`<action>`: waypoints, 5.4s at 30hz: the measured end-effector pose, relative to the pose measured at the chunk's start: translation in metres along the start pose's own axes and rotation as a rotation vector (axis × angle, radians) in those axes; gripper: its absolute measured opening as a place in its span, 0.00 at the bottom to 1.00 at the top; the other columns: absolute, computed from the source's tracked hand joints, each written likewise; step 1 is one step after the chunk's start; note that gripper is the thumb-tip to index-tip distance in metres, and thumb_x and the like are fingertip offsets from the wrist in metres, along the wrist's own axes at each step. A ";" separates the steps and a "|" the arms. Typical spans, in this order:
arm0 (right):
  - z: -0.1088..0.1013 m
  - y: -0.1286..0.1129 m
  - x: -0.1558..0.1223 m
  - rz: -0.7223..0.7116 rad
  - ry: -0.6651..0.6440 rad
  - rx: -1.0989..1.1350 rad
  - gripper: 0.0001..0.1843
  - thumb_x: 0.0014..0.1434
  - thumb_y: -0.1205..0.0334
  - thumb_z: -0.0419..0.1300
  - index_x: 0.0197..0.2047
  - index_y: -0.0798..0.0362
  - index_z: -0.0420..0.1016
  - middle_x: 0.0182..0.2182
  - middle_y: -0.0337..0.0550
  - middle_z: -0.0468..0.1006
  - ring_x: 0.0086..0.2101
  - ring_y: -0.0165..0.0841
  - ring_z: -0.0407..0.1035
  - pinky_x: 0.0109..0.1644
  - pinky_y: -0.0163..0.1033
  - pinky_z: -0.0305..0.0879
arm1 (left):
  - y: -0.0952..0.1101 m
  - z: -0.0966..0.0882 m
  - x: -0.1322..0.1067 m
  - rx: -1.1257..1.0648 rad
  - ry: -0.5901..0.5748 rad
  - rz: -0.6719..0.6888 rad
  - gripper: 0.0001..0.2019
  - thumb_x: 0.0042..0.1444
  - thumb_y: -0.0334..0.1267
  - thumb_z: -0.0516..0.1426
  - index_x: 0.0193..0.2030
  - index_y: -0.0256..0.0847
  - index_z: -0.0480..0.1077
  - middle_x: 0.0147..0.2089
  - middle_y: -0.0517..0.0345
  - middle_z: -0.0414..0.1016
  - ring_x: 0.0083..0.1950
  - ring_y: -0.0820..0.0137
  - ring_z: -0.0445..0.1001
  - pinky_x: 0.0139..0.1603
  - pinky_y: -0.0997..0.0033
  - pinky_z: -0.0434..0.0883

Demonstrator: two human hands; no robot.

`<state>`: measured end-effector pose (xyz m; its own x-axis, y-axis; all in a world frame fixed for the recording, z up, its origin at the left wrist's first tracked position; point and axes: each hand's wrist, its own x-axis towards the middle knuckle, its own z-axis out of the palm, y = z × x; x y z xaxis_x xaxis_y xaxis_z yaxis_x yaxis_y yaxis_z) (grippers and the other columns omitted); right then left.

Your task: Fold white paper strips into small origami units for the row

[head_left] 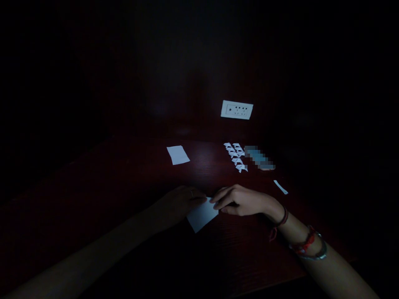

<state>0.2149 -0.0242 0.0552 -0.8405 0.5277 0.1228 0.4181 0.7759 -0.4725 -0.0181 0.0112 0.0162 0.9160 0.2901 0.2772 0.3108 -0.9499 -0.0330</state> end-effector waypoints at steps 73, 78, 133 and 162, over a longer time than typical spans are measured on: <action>-0.002 -0.004 0.001 0.232 0.000 -0.385 0.16 0.52 0.71 0.47 0.40 0.53 0.71 0.33 0.42 0.71 0.33 0.29 0.64 0.35 0.33 0.55 | 0.007 0.008 0.004 -0.117 0.066 -0.155 0.12 0.59 0.32 0.46 0.47 0.42 0.65 0.44 0.54 0.67 0.43 0.68 0.66 0.44 0.67 0.63; -0.001 -0.003 0.000 0.230 0.009 -0.396 0.15 0.54 0.71 0.47 0.41 0.53 0.71 0.34 0.42 0.70 0.33 0.29 0.64 0.35 0.32 0.56 | 0.009 0.005 0.006 -0.202 0.040 -0.244 0.11 0.60 0.33 0.46 0.46 0.41 0.65 0.42 0.54 0.68 0.41 0.70 0.67 0.40 0.70 0.65; 0.002 -0.007 0.003 0.197 0.032 -0.384 0.14 0.59 0.60 0.47 0.41 0.55 0.69 0.34 0.43 0.68 0.32 0.28 0.64 0.35 0.32 0.57 | 0.009 -0.007 0.004 -0.053 -0.028 -0.135 0.15 0.53 0.27 0.49 0.47 0.41 0.62 0.41 0.55 0.64 0.40 0.67 0.64 0.40 0.68 0.63; 0.000 -0.008 0.002 0.153 0.004 -0.329 0.09 0.56 0.66 0.50 0.32 0.55 0.72 0.31 0.41 0.70 0.31 0.27 0.63 0.33 0.32 0.55 | -0.007 0.008 0.001 -0.086 0.062 -0.073 0.13 0.55 0.31 0.49 0.46 0.42 0.65 0.44 0.53 0.65 0.43 0.68 0.65 0.43 0.67 0.64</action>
<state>0.2095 -0.0291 0.0590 -0.7584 0.6473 0.0761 0.6281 0.7571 -0.1798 -0.0174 0.0193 0.0092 0.8736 0.3532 0.3348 0.3502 -0.9339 0.0715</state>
